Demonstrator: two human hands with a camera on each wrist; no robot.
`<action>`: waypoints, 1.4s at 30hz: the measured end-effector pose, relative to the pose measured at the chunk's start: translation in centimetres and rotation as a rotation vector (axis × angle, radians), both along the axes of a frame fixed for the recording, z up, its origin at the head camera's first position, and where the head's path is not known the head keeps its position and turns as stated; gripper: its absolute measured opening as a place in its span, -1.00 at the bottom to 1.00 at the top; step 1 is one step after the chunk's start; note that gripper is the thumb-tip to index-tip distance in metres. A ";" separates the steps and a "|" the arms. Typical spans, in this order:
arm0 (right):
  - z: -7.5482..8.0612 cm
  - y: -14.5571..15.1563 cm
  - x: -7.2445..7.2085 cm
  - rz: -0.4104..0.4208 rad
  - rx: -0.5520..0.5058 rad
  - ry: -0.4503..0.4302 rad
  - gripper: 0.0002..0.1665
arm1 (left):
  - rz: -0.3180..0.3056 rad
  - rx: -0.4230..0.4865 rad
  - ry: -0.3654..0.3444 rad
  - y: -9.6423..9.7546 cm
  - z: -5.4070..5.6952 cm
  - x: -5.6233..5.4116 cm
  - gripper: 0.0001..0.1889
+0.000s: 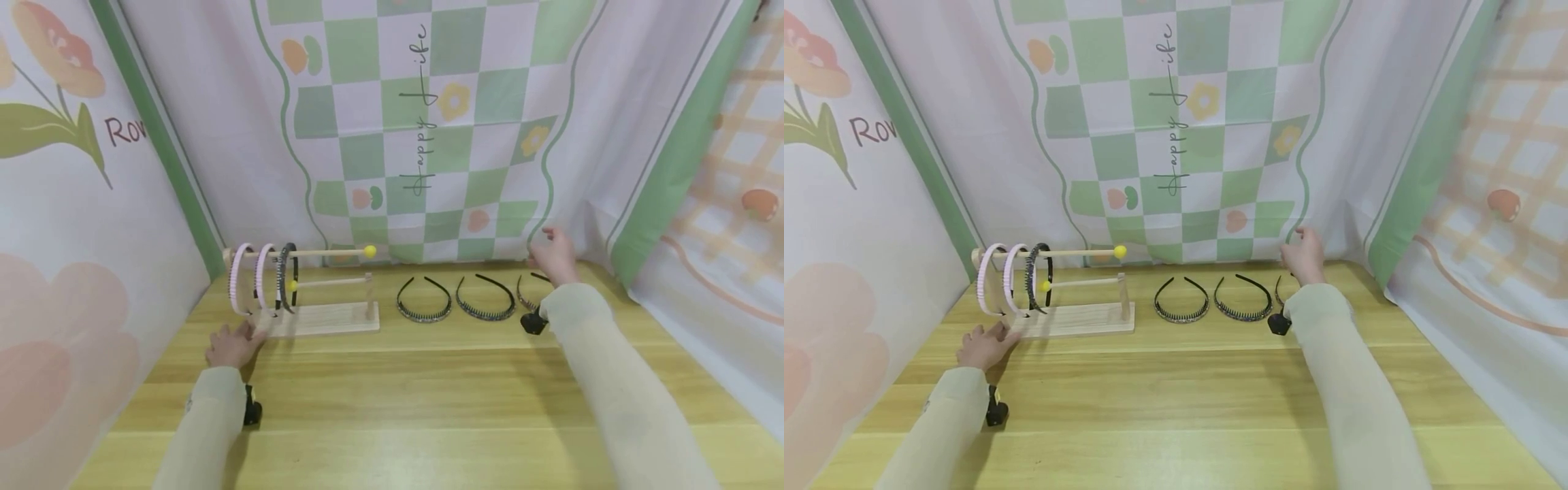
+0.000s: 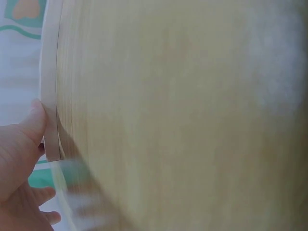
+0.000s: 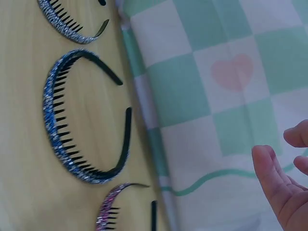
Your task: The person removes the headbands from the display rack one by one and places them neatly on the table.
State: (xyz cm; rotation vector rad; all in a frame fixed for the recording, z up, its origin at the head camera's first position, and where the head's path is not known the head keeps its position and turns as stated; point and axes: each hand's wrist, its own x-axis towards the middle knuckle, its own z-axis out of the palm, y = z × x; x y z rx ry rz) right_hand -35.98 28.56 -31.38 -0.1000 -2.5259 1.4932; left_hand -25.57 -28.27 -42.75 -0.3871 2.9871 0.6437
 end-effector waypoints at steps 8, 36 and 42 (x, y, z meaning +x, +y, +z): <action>3.6 -3.3 -0.7 0.067 0.137 0.129 -0.24 | -0.009 0.003 0.013 0.1 0.2 0.0 -0.25; 10.4 -16.2 -1.2 0.259 0.313 0.270 -0.27 | 0.011 0.023 0.018 -0.1 -0.1 0.0 -0.23; 11.1 -19.0 -0.5 0.305 0.336 0.298 -0.27 | 0.031 0.022 0.014 0.0 -0.1 -0.1 -0.26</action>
